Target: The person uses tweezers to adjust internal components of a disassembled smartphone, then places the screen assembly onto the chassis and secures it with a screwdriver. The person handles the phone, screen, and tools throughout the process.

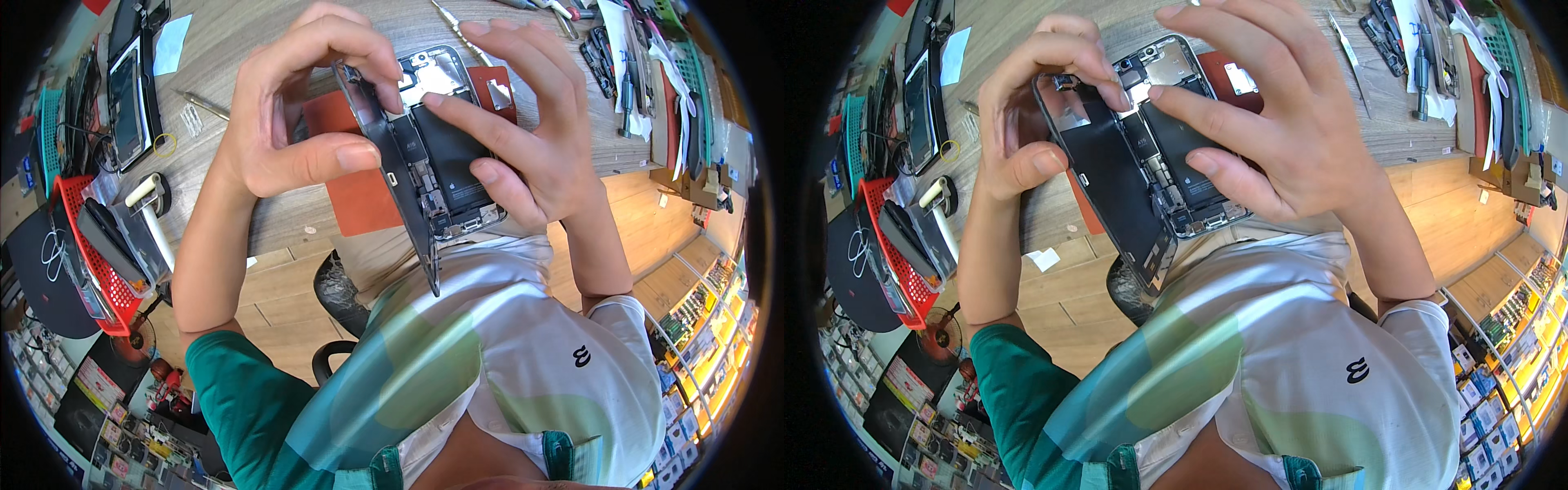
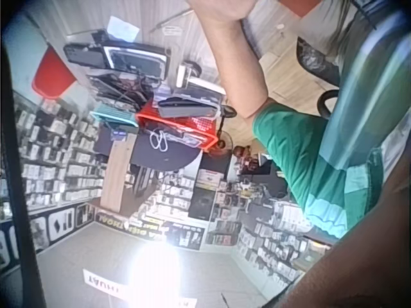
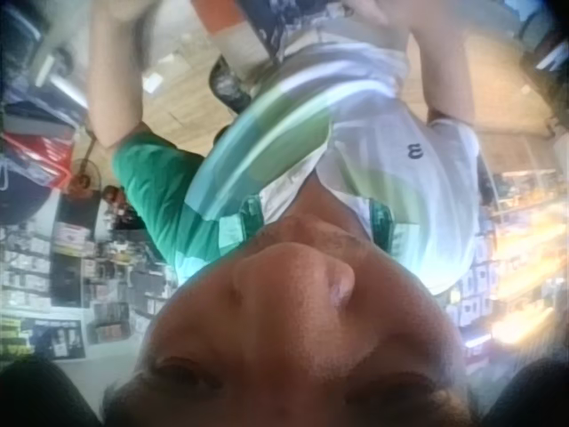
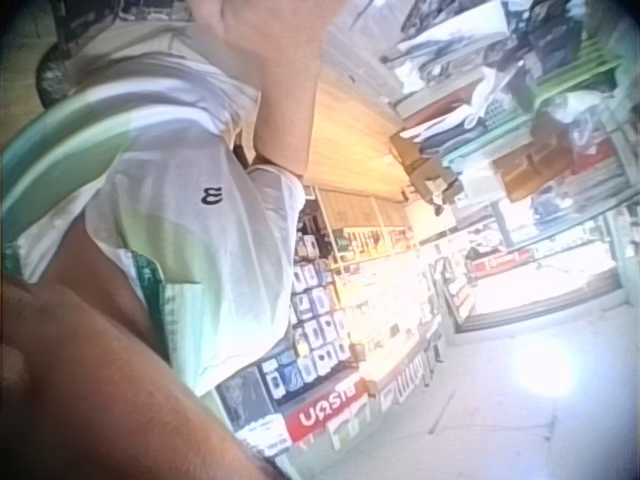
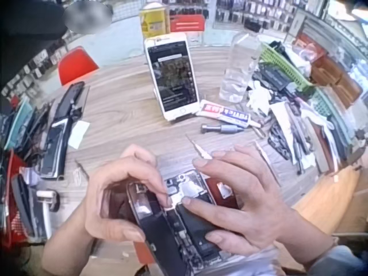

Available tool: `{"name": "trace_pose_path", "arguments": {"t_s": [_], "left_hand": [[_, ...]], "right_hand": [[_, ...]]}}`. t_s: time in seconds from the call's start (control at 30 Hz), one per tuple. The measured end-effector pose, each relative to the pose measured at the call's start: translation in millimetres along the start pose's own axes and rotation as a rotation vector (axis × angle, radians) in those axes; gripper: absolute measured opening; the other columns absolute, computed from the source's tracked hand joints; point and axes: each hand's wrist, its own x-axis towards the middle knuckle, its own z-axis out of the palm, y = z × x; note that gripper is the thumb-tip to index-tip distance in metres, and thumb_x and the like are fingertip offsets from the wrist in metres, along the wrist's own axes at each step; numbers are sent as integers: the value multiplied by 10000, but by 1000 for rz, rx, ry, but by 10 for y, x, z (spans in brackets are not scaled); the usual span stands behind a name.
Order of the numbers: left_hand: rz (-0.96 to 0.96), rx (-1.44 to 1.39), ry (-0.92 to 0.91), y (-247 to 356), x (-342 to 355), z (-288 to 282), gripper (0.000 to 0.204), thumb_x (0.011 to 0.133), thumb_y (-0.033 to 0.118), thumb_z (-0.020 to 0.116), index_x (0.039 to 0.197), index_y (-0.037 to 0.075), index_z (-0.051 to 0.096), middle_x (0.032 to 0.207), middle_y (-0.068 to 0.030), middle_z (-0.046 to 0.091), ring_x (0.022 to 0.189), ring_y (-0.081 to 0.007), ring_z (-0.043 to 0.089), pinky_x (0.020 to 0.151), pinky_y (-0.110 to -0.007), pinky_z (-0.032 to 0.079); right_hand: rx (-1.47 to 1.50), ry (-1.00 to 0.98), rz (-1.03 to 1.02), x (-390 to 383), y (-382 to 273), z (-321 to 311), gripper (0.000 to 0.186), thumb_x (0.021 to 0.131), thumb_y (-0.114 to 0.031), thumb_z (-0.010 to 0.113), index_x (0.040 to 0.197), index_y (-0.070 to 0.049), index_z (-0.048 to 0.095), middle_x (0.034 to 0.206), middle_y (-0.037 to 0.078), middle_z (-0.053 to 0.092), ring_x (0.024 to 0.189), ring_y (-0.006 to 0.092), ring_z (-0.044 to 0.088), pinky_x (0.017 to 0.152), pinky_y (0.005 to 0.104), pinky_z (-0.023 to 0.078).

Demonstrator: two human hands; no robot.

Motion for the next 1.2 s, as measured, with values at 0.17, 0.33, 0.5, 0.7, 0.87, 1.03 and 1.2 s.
{"name": "trace_pose_path", "arguments": {"t_s": [0.17,0.33,0.5,0.7,0.87,1.03,1.2], "left_hand": [[-3,-6,4,1,-20,3,864,754,692,863,1232,-10,702,1207,-133,558,995,-234,761,684,-236,532],[-13,-21,-4,25,0,22,869,754,698,867,1233,-9,704,1211,-138,559,1008,-238,764,704,-242,545],[12,0,-49,18,31,7,810,776,633,869,1222,-23,704,1167,-142,596,1030,-245,732,783,-294,567],[96,22,-63,-34,28,-57,728,797,561,860,1197,-29,713,1112,-141,672,1039,-227,680,791,-289,546],[104,34,-49,-6,66,-15,698,797,565,827,1166,-19,727,1021,-136,726,1082,-226,591,835,-323,524],[91,15,-42,6,31,-3,670,802,543,814,1159,-18,729,1041,-132,700,1076,-220,602,808,-304,532],[83,-1,-31,17,22,4,654,809,537,805,1148,-17,723,1062,-129,688,1053,-222,636,794,-302,540]], "right_hand": [[51,-8,4,49,-14,37,503,1034,-430,494,1299,-155,822,1567,200,581,1414,427,517,1227,588,369],[54,-7,15,73,-44,31,458,1034,-412,531,1303,-161,803,1567,195,581,1412,429,519,1214,596,384],[78,-43,51,12,-40,-16,416,1021,-414,594,1298,-173,787,1563,184,579,1449,425,501,1230,613,367],[173,13,58,-9,-18,15,392,1009,-394,652,1299,-156,766,1599,166,534,1472,418,480,1256,620,342],[102,146,186,-158,95,-153,353,975,-337,746,1260,-128,745,1460,147,620,1325,391,589,1111,526,468],[-56,429,458,-563,465,-288,246,959,-179,807,1187,-92,772,1208,87,739,1081,281,689,944,403,540],[8,459,794,-738,409,-469,166,971,-135,814,1102,-38,783,1068,71,756,892,160,685,745,291,549]]}}
